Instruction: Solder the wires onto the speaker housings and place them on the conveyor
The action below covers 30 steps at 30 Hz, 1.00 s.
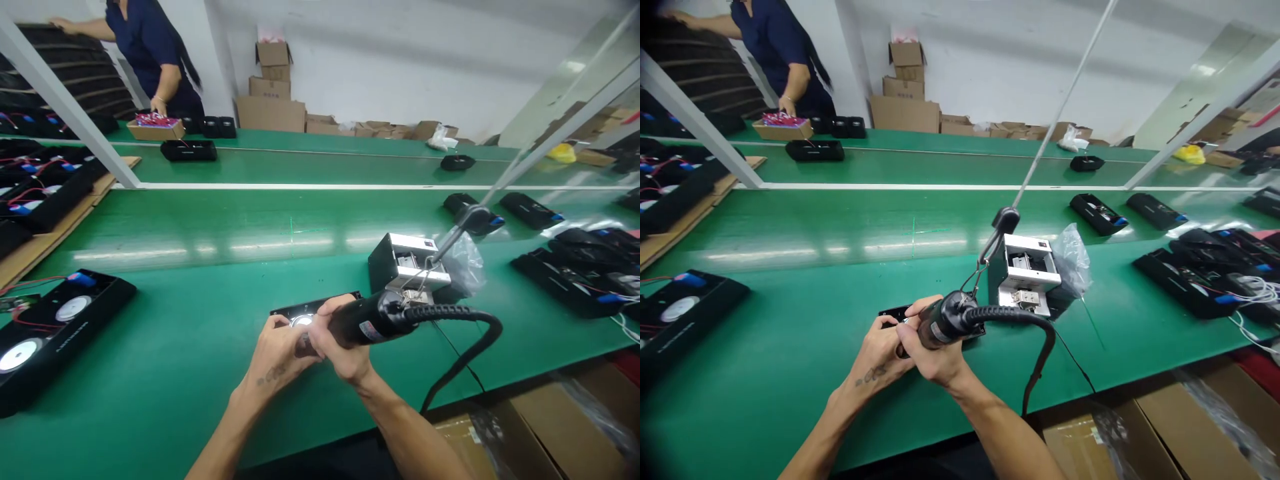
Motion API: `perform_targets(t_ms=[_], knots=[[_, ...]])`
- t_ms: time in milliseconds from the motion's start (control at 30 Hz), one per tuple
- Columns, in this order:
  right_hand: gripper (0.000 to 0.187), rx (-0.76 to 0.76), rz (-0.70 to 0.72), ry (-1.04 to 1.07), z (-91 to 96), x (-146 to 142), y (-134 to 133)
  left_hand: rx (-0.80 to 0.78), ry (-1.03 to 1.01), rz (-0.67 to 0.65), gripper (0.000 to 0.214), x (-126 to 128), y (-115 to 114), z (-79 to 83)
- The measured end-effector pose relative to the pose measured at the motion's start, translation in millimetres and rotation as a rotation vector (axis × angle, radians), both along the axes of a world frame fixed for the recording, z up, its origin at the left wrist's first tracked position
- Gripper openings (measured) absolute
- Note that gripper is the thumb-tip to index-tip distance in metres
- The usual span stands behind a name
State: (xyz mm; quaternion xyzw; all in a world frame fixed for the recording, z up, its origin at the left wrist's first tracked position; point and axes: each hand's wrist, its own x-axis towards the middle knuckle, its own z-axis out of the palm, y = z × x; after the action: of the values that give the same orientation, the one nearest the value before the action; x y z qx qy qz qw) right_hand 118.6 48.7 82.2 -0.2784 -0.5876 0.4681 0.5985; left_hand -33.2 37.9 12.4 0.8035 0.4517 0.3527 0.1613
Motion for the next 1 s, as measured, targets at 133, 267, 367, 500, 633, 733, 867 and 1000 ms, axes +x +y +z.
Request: perform_targets(t_ms=[133,267,367,500,633,733,867,1000], knots=[[0.020,0.036,0.003,0.015,0.2,-2,2,-0.187,0.022,-0.110,0.015,-9,0,9.5],[0.019,0.030,0.083,0.122,4.9,-2,5,-0.271,0.056,-0.094,0.026,-17,-1,22.8],[0.019,0.019,0.083,0.172,7.3,2,6,-0.273,0.072,-0.071,0.032,-24,-2,25.7],[0.020,0.000,0.111,0.249,10.3,12,6,-0.221,0.046,-0.083,0.046,-35,-3,23.4],[0.018,0.018,0.095,0.285,22.8,21,-1,-0.097,0.025,-0.049,0.053,-32,-4,27.6],[0.016,0.060,0.070,0.342,38.3,33,-11,0.107,0.023,-0.093,0.024,-16,-4,31.9],[0.018,0.107,-0.144,0.382,48.2,77,-22,0.262,0.009,-0.179,0.008,2,2,35.7],[0.026,0.087,-0.588,0.320,23.9,140,-10,0.231,-0.009,-0.186,0.012,21,35,51.0]])
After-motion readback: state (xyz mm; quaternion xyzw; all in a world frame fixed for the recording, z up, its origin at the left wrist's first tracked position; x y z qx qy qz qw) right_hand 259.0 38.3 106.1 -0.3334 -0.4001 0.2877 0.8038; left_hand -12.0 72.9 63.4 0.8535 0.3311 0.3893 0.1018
